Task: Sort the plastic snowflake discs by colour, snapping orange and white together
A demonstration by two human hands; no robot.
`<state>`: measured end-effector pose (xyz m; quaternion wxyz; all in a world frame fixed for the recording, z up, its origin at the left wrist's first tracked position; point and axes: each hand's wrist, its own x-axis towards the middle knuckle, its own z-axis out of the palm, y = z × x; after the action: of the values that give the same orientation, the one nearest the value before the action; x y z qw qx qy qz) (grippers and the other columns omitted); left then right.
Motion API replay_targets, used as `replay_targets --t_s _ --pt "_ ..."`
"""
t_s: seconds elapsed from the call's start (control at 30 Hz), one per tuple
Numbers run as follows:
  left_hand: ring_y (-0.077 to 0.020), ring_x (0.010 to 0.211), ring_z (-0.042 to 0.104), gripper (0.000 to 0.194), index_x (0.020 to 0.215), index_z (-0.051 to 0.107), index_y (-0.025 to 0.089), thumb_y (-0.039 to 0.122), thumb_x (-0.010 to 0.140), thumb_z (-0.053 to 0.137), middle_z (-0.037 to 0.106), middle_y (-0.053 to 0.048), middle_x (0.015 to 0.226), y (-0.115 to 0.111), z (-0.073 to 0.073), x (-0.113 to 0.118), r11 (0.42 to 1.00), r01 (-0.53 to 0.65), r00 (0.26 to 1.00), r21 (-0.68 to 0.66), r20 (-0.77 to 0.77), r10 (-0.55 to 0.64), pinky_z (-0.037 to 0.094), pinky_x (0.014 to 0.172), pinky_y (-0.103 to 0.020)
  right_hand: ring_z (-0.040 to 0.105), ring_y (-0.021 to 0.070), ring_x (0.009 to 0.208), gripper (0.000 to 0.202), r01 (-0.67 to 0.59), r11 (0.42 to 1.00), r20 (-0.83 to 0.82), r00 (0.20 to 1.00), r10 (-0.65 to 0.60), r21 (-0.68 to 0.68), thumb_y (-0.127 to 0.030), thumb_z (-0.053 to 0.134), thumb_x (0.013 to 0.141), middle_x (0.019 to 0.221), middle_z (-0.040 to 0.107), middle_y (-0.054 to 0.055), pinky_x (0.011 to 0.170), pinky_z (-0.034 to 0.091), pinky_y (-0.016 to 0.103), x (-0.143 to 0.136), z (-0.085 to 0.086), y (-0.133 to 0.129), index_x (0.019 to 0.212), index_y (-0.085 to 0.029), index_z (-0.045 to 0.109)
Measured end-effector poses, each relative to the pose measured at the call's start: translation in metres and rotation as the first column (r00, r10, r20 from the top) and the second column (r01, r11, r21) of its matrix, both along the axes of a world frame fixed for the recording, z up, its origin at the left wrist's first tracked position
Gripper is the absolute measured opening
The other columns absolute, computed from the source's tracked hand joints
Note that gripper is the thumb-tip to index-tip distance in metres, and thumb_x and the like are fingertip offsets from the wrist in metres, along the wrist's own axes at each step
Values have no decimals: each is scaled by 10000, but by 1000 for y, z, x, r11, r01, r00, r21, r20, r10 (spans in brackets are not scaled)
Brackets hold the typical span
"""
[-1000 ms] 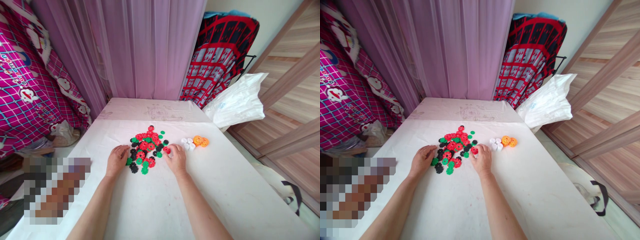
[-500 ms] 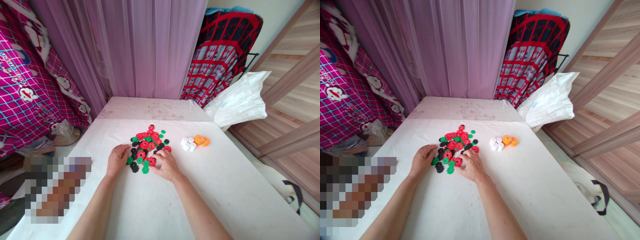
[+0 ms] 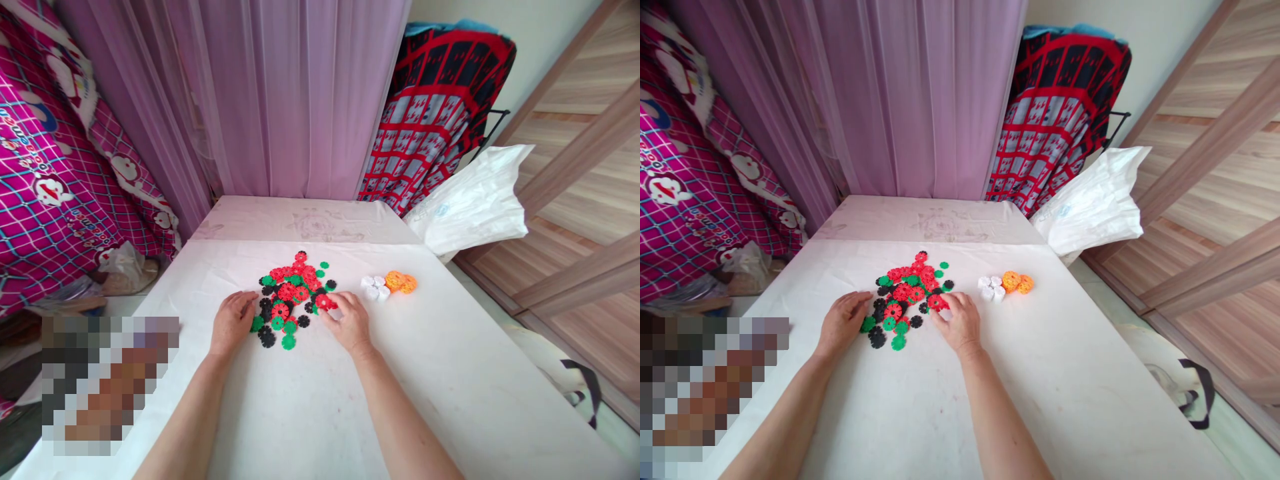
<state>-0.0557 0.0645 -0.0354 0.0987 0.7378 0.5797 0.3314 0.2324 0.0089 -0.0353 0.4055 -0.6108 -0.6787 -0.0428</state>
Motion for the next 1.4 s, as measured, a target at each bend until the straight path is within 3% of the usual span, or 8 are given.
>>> replay_targets --t_s 0.1,0.2,0.67,1.4 --pt "-251 1146 634 351 1034 744 255 355 894 438 760 -47 1102 0 0 0 1000 2 1000 -1 -4 -2 497 1030 -417 635 216 849 260 178 983 -102 978 -182 -43 -430 648 831 906 705 67 805 507 341 20 -4 5 952 -219 740" --pt "-253 1147 631 354 1045 743 254 356 897 438 760 -49 1103 0 0 0 1000 3 1000 -3 -12 -3 499 1028 -417 632 207 814 290 242 966 -138 958 -253 -95 -461 641 826 894 712 62 775 499 330 28 -8 7 933 -213 746" --pt "-264 1171 617 356 1052 739 257 368 907 434 767 -45 1072 -1 -1 0 1000 18 999 5 -42 -18 491 1038 -428 604 214 835 191 203 972 96 977 -193 -116 -383 688 818 887 705 51 780 441 325 20 -4 6 919 -237 758" --pt "-262 1165 619 350 1044 743 263 365 902 439 765 -44 1078 -2 0 1 1000 18 1000 -5 -21 -19 491 1042 -434 579 211 823 187 179 978 126 978 -166 -103 -392 682 825 864 685 46 777 431 326 19 -3 6 922 -252 759"
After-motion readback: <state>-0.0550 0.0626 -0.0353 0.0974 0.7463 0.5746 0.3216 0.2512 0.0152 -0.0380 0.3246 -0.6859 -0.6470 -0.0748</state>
